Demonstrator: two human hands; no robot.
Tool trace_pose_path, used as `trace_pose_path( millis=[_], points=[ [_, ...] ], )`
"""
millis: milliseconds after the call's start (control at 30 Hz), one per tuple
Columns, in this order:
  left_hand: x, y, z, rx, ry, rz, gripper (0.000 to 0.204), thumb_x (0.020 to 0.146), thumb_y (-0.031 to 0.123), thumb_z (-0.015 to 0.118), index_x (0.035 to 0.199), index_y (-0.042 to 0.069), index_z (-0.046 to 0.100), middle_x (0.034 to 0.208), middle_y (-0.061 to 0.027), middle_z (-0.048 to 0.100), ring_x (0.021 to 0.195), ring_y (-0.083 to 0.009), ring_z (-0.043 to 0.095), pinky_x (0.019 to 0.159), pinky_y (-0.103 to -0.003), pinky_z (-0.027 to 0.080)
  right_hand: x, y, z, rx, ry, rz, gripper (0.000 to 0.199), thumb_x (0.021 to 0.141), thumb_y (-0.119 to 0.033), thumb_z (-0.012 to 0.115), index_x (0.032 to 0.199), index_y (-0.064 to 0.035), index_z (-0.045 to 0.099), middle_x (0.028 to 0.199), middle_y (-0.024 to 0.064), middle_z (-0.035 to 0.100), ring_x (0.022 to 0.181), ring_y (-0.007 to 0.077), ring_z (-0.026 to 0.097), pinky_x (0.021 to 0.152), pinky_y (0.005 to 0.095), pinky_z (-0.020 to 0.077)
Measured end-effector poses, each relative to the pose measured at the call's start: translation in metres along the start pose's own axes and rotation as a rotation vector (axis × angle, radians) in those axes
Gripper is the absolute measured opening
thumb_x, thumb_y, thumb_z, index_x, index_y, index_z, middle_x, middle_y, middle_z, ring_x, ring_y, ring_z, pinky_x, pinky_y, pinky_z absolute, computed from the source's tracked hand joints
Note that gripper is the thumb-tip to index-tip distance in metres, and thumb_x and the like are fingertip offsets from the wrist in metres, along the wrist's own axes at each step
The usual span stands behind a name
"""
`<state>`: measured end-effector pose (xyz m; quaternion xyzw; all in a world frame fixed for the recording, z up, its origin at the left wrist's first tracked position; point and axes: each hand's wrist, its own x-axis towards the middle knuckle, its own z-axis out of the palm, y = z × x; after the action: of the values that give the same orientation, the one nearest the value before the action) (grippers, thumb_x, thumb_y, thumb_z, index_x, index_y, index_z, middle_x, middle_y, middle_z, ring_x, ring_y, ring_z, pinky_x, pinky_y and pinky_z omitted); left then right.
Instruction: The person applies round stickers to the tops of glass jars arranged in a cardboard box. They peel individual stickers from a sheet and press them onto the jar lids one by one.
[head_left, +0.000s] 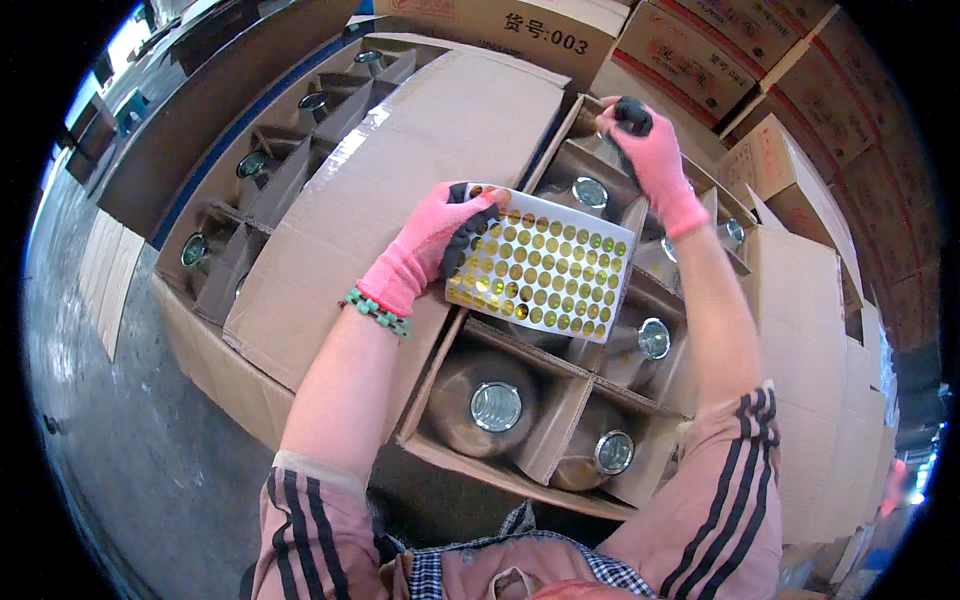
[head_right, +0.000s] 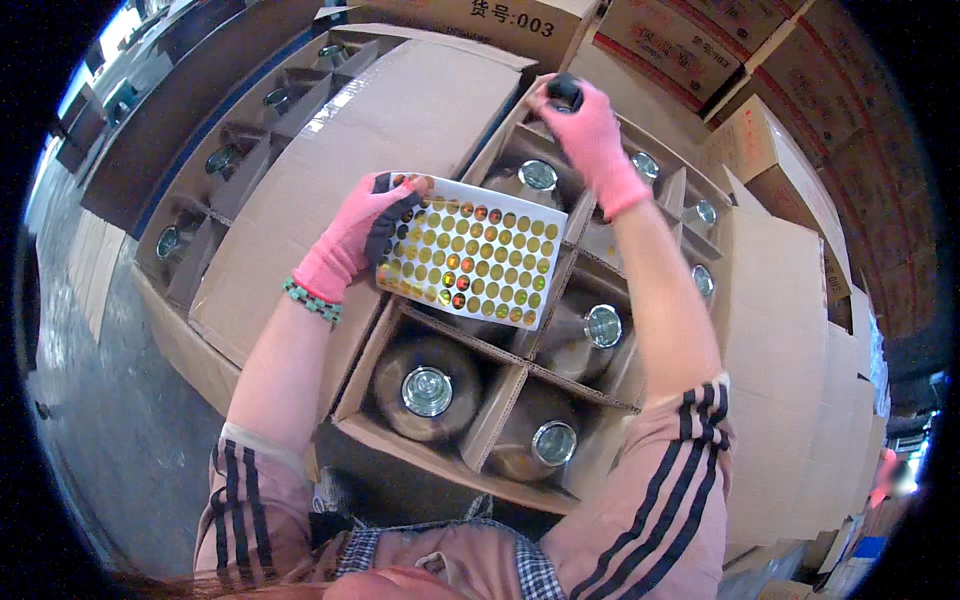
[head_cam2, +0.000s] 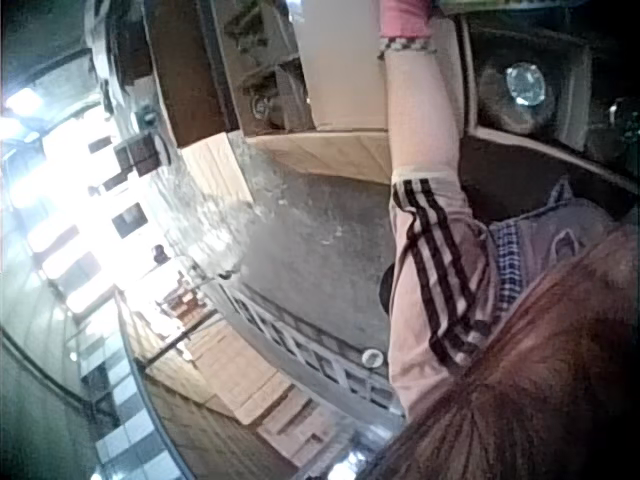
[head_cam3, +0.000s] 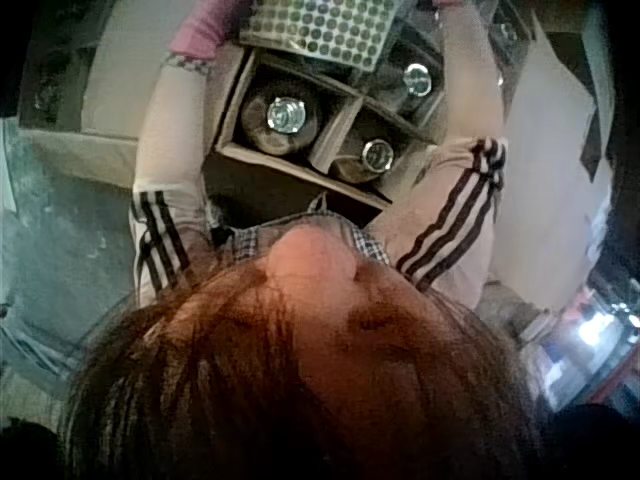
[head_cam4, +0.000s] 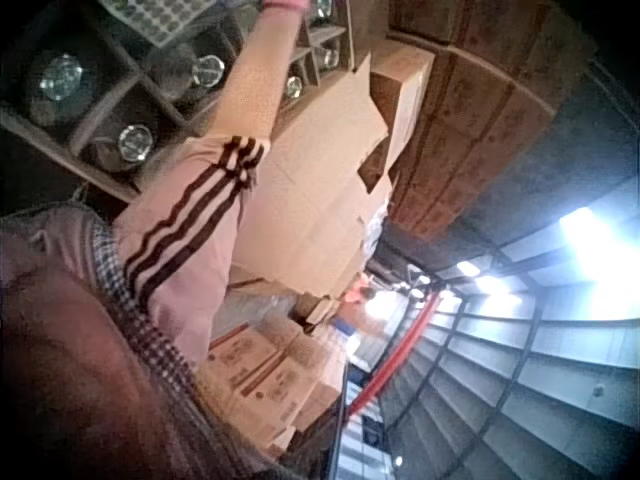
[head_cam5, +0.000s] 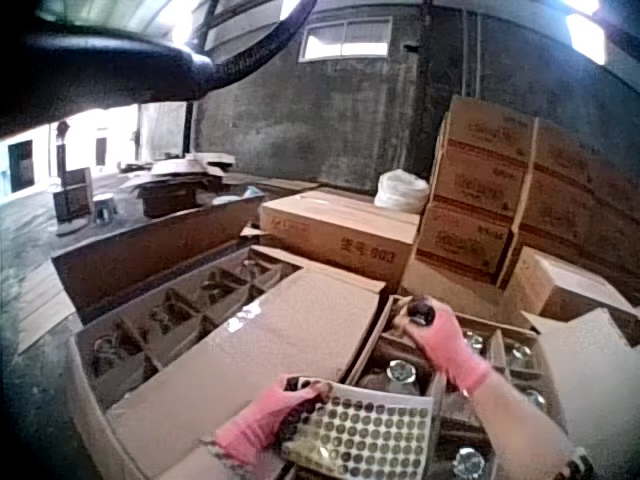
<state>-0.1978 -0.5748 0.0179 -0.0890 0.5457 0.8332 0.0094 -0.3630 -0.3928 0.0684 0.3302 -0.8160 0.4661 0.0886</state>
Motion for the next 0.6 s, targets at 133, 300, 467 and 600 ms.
trace_pose_path(
  millis=[133, 300, 467, 600],
  points=[
    [0.005, -0.003, -0.005, 0.079, 0.008, 0.038, 0.026, 0.075, 0.025, 0.063, 0.085, 0.002, 0.058, 0.074, -0.0021, 0.058, 0.064, -0.0089, 0.054, 0.057, -0.024, 0.045, 0.043, 0.077, -0.008, -0.479, -0.042, 0.077, 0.025, 0.07, -0.024, 0.061, 0.086, -0.0048, 0.061, 0.091, 0.0131, 0.059, 0.088, 0.0271, 0.054, 0.078, 0.034, 0.042],
    [-0.001, 0.0, -0.001, 0.073, -0.023, 0.021, 0.028, 0.077, 0.028, 0.059, 0.087, 0.002, 0.057, 0.075, 0.0003, 0.054, 0.067, -0.0074, 0.052, 0.061, -0.022, 0.043, 0.057, 0.105, 0.01, -0.861, -0.376, 0.04, 0.029, 0.068, -0.023, 0.061, 0.091, -0.0055, 0.059, 0.1, 0.0152, 0.054, 0.099, 0.0324, 0.046, 0.087, 0.0372, 0.0375],
    [0.0, -0.002, -0.003, 0.086, 0.009, 0.02, 0.027, 0.077, 0.028, 0.06, 0.085, 0.002, 0.057, 0.074, 0.0, 0.054, 0.064, -0.0064, 0.052, 0.056, -0.021, 0.043, 0.061, 0.11, 0.023, -1.136, -0.512, -0.036, 0.031, 0.067, -0.022, 0.061, 0.094, -0.0071, 0.058, 0.104, 0.0139, 0.052, 0.103, 0.0318, 0.043, 0.088, 0.0367, 0.0368],
    [0.002, -0.001, -0.004, 0.105, -0.005, 0.012, 0.025, 0.076, 0.026, 0.061, 0.084, 0.003, 0.057, 0.073, 0.0002, 0.055, 0.064, -0.0068, 0.053, 0.056, -0.021, 0.044, 0.062, 0.119, 0.026, -1.285, -0.435, -0.283, 0.023, 0.069, -0.016, 0.057, 0.09, -0.0093, 0.061, 0.112, 0.0077, 0.049, 0.109, 0.0299, 0.041, 0.091, 0.0428, 0.0331]
  ],
)
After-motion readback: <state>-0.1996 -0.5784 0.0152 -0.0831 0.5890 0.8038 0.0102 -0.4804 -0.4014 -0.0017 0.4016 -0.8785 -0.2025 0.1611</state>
